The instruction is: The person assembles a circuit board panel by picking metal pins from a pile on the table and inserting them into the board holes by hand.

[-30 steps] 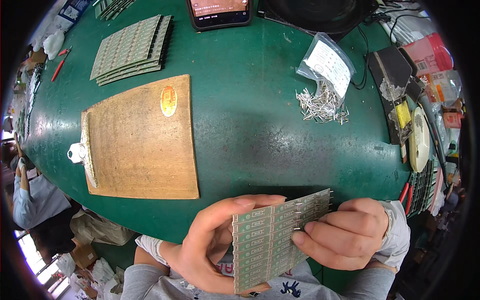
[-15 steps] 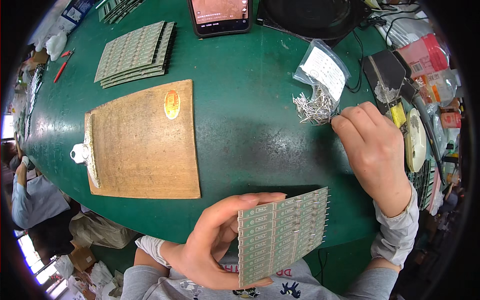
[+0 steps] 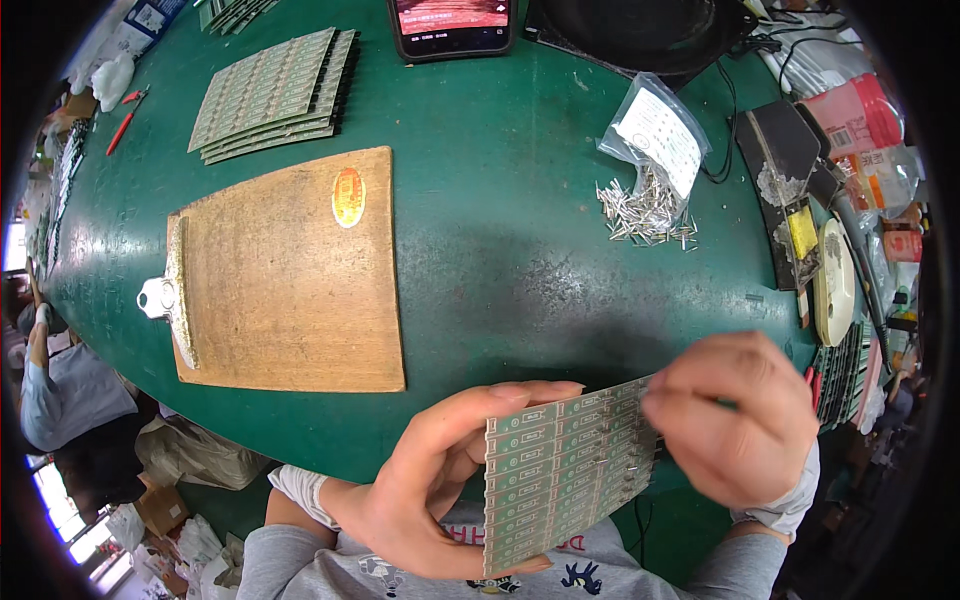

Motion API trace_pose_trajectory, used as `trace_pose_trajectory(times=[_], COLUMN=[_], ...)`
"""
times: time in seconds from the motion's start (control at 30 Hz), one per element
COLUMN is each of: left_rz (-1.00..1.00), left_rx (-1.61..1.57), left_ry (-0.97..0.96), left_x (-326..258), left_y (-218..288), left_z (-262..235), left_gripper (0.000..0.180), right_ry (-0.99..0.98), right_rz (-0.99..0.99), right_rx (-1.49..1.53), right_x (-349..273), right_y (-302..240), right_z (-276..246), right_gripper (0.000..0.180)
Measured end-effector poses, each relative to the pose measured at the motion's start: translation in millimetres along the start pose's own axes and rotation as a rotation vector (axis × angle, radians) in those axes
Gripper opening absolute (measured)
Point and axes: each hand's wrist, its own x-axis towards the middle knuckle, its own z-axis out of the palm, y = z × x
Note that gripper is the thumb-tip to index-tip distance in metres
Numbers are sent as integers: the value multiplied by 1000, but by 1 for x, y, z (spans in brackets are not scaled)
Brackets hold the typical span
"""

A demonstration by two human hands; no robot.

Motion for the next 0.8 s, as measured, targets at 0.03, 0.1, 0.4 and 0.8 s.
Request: trace_pose_trajectory(times=[0.03,0.1,0.4,0.8], left_rz=[-2,-7,-37,7], left_rx=[3,5,91,60], left_ry=[-4,-7,-8,-6], left_x=[0,0,3,1], left_y=[0,2,6,3], left_z=[0,-1,0,-1], left_gripper=[104,104,104,104], right_ry=[19,29,-16,-22], right_rz=[-26,4,130,119], right_rx=[76,189,410,406], right_x=[-3,-11,-14,-13], right_y=[-3,-6,-5,-2], right_z=[1,6,13,18], right_gripper=[27,26,27,26])
